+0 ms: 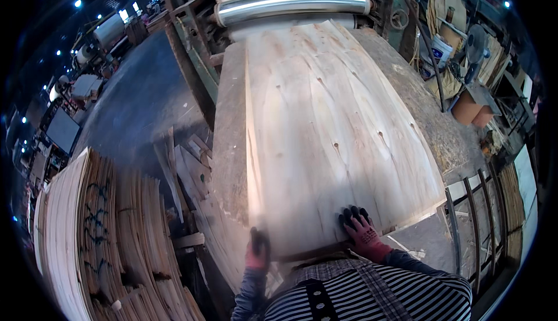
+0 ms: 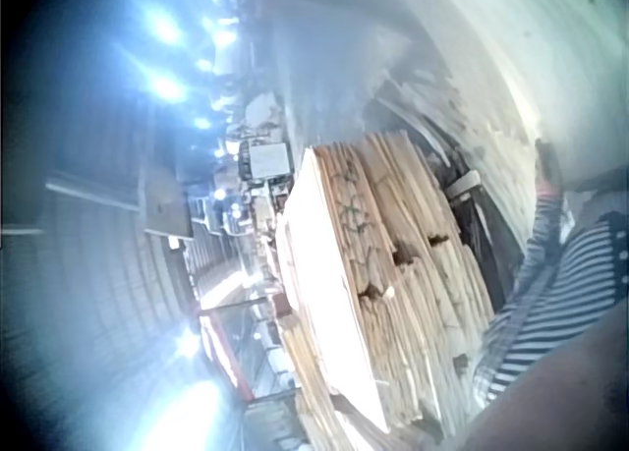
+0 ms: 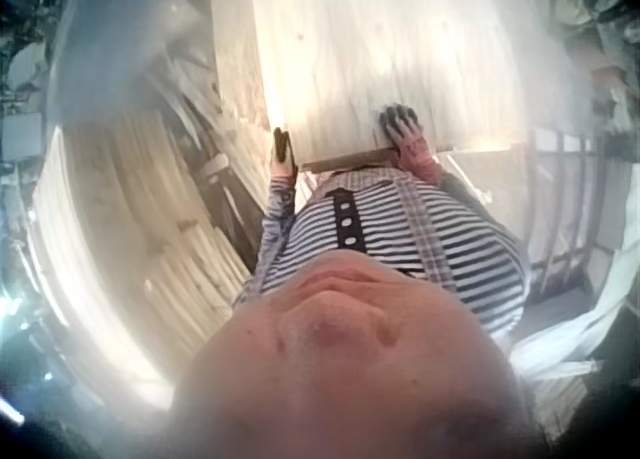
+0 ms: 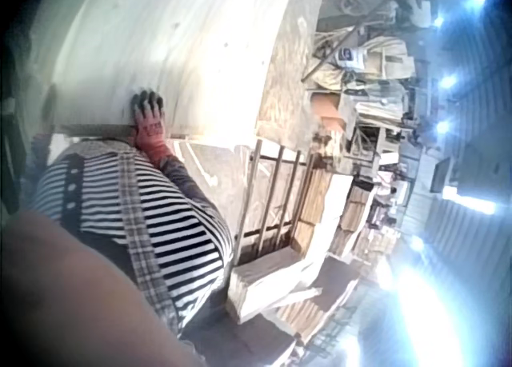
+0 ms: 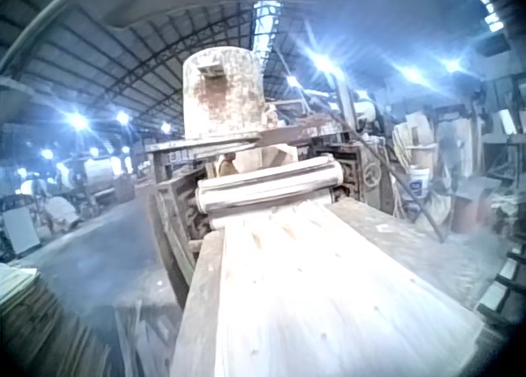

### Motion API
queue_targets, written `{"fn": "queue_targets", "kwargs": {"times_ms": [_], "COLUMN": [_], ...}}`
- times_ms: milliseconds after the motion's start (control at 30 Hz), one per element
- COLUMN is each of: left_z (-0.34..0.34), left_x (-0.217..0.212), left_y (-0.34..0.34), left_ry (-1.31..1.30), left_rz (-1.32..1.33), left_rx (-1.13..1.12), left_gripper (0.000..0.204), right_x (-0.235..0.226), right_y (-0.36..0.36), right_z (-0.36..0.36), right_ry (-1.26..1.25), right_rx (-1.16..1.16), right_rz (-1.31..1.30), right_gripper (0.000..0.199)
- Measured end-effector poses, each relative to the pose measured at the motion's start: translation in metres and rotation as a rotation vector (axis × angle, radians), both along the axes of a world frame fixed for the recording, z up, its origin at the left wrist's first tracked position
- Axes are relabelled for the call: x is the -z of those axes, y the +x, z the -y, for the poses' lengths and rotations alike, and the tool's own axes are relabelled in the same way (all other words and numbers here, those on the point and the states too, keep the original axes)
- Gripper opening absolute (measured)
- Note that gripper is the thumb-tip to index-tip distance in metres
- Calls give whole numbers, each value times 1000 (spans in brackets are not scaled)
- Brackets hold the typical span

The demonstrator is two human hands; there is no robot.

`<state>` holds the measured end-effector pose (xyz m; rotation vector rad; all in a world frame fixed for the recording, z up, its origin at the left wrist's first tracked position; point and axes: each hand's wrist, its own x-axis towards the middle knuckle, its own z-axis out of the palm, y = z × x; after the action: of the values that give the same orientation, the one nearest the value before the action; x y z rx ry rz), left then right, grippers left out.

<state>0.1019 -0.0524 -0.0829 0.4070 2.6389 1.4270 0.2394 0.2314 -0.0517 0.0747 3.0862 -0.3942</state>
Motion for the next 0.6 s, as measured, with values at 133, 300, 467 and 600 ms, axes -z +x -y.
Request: {"fn": "queue_targets", "kwargs": {"times_ms": [133, 300, 467, 600], "left_z": [29, 32, 68, 80], "left_x": [-11, 54, 44, 36], "left_y": [33, 55, 100, 160], "left_ry": [181, 29, 122, 52], "left_rz": [26, -102, -140, -36], "left_rx": [-109, -265, -692, -1075], "left_gripper": [50, 52, 53, 53], "right_x": [-25, -44, 10, 11], "right_y": [-20, -46, -74, -107], "right_z": [25, 40, 44, 46], "right_ry": [-126, -257, -366, -392], "right_rx": [-88, -312, -630, -871], "right_rz": [-153, -387, -140, -44], "right_gripper": [57, 45, 59, 63]}}
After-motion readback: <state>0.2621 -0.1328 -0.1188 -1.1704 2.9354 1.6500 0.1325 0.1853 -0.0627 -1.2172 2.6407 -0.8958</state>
